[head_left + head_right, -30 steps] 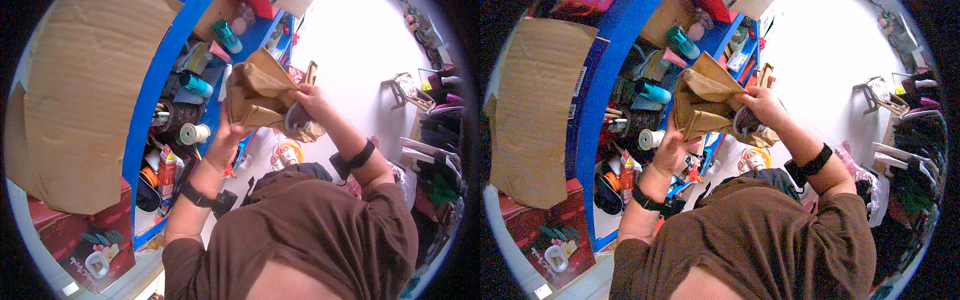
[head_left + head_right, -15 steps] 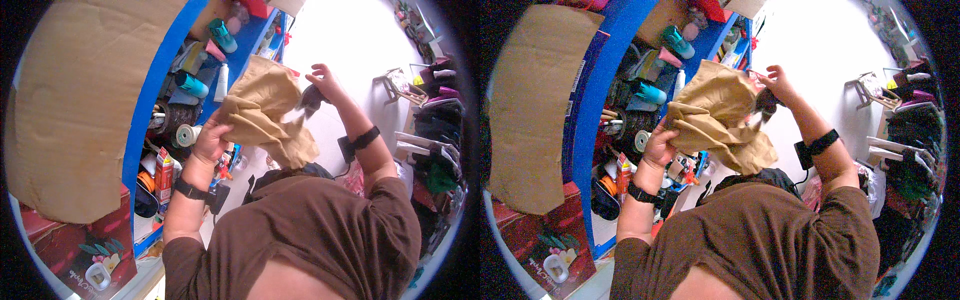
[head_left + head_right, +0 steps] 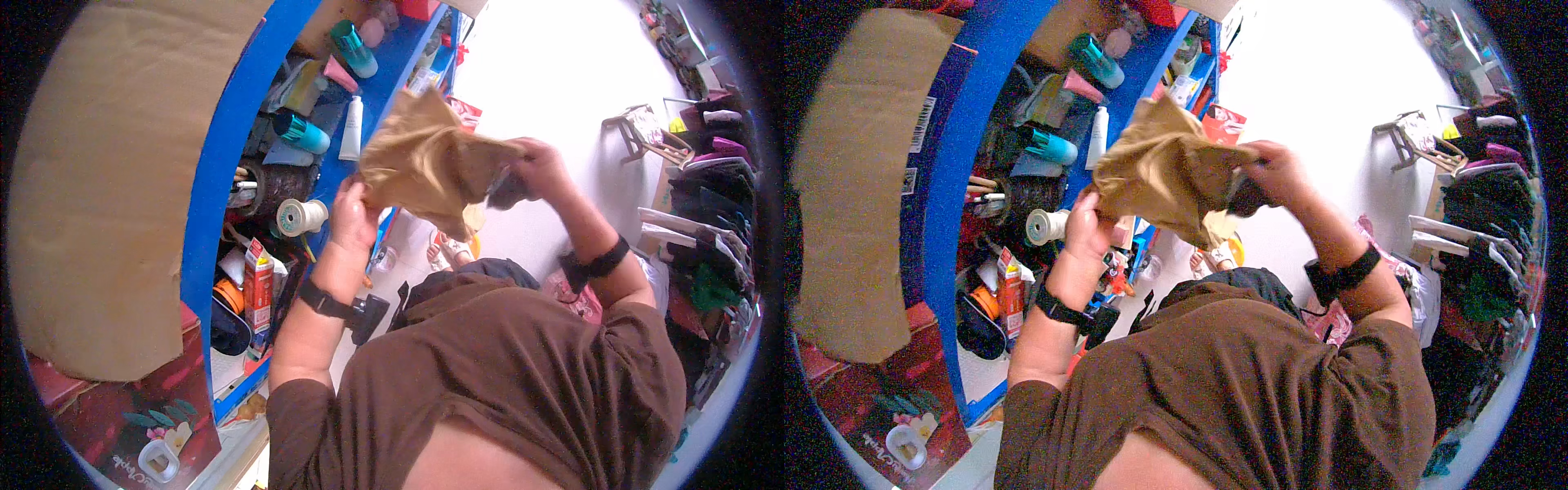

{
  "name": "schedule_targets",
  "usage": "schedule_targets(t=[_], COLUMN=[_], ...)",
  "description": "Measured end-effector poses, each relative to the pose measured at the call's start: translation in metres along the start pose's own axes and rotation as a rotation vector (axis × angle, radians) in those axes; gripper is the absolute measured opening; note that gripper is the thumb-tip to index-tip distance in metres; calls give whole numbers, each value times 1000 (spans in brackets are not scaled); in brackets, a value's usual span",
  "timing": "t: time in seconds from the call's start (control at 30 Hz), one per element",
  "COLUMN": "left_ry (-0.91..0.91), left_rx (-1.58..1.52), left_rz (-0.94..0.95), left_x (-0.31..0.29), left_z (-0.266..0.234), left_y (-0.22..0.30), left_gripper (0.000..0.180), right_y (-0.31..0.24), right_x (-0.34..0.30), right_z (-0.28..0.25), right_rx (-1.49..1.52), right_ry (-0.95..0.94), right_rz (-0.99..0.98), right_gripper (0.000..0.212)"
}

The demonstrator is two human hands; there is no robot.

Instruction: The person washes their hands, moves a box on a shelf to retrieve a brown paper bag, unfolds the bag to check its contents including a small cloth, and then looks at a package inside a plastic bag.

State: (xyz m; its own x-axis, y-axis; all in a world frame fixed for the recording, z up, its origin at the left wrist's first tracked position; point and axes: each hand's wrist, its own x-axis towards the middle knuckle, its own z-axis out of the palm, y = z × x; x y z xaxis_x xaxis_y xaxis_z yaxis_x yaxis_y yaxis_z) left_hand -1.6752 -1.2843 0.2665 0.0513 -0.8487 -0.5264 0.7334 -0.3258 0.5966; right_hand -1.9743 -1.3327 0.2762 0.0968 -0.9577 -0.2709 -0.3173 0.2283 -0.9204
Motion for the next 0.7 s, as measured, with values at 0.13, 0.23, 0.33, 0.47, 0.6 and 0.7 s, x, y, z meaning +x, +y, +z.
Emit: schedule_targets(t=[0.13, 0.23, 0.33, 0.47, 0.6, 0.7], left_ry=[60, 93, 56, -83, -106, -125], left_rx=[-10, -22, -56, 17, 209, 402], left_rz=[69, 61, 47, -14, -34, -14], left_x=[-1, -1, 2, 10, 6, 2], left_z=[-7, -1, -1, 1, 19, 31], left_y=[-7, -12, -14, -27, -44, -51], left_gripper=[16, 16, 15, 11, 7, 6], right_y=[37, 66, 55, 28, -20, -73], right_x=[-4, -17, -27, -12, 3, 6], right_z=[-34, -43, -46, -31, 30, 60], right_rx=[-169, -327, -637, -693, -284, -441], right_ry=[75, 63, -345, -326, -391, -505], right_rz=[204, 25, -23, -116, -103, 120], right_gripper=[17, 17, 32, 37, 35, 50])
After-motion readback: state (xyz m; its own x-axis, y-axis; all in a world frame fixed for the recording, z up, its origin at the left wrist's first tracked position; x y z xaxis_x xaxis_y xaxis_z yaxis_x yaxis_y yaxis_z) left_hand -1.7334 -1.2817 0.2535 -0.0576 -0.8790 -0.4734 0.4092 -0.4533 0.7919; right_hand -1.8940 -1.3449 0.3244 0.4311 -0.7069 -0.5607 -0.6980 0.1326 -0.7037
